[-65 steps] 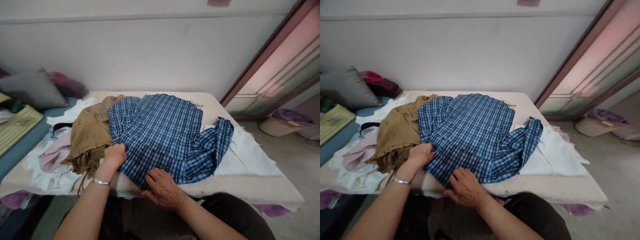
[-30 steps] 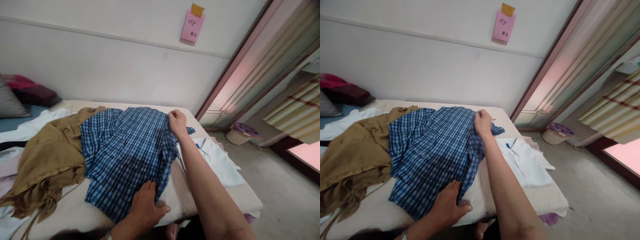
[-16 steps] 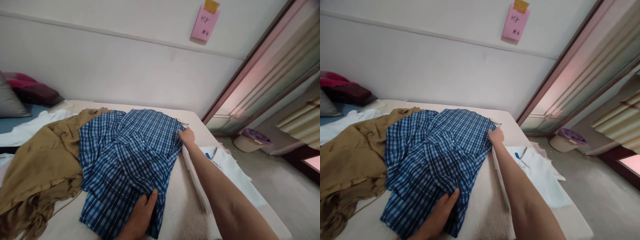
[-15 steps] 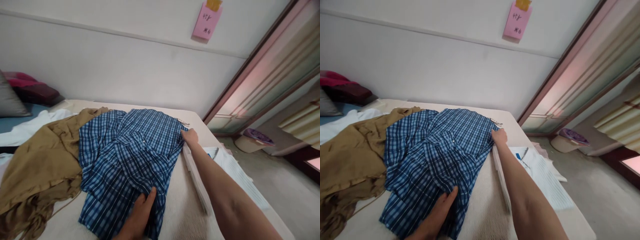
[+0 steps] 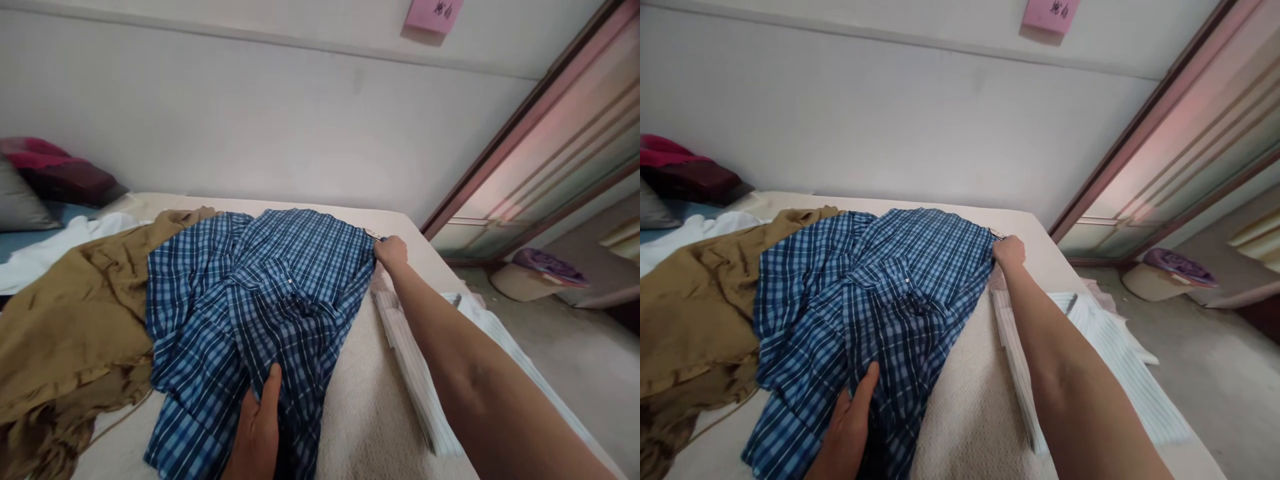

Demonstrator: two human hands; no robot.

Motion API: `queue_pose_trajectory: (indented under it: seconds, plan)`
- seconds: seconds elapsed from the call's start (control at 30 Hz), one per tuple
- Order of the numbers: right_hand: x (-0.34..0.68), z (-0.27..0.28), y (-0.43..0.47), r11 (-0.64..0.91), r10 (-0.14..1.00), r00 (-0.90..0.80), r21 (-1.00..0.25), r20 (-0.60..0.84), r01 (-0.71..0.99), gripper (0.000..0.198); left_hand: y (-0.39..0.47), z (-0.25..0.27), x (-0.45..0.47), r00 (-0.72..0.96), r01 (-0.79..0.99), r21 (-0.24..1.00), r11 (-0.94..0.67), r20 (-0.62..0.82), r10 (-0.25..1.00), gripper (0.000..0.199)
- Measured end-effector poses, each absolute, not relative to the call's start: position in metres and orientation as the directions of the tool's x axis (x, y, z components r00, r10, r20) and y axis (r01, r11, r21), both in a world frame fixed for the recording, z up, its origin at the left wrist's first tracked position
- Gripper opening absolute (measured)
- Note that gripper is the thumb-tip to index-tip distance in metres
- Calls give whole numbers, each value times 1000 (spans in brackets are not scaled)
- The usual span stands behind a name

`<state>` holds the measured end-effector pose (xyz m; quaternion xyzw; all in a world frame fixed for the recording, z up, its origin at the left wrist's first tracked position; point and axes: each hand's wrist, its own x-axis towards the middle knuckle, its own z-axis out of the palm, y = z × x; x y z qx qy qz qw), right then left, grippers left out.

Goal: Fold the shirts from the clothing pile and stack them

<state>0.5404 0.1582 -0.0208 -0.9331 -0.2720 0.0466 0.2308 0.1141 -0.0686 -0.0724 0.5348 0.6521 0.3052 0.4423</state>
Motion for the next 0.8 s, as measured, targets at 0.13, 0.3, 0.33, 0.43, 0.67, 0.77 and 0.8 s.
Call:
queue_pose_trajectory:
  seconds: [0.13,0.3,0.33,0.43,0.67,0.77,0.8]
  plan:
    - [522,-19,195,-659,577,812,-539,84,525,39,-72,-54,114,-90,419,891,175,-151,984,46]
    - [501,-39,220,-583,642,767,-635,22,506,21,-76,-51,117,-130,419,891,174,-131,983,45]
    - [498,-44,220,-570,654,757,-655,5,497,19,-77,-52,117,-135,428,886,178,-132,982,44]
    - [491,-54,218,-523,682,731,-708,-15,474,20,-79,-54,119,-142,445,870,214,-168,976,45]
    - [480,-56,225,-418,726,687,-771,35,481,20,-82,-56,127,-195,484,821,303,-237,952,49]
    - [473,-59,228,-410,739,673,-773,30,485,19,-85,-66,123,-132,543,797,265,-230,964,40]
    - [470,-60,228,-414,744,668,-771,19,484,18,-86,-70,121,-116,562,787,256,-231,966,37]
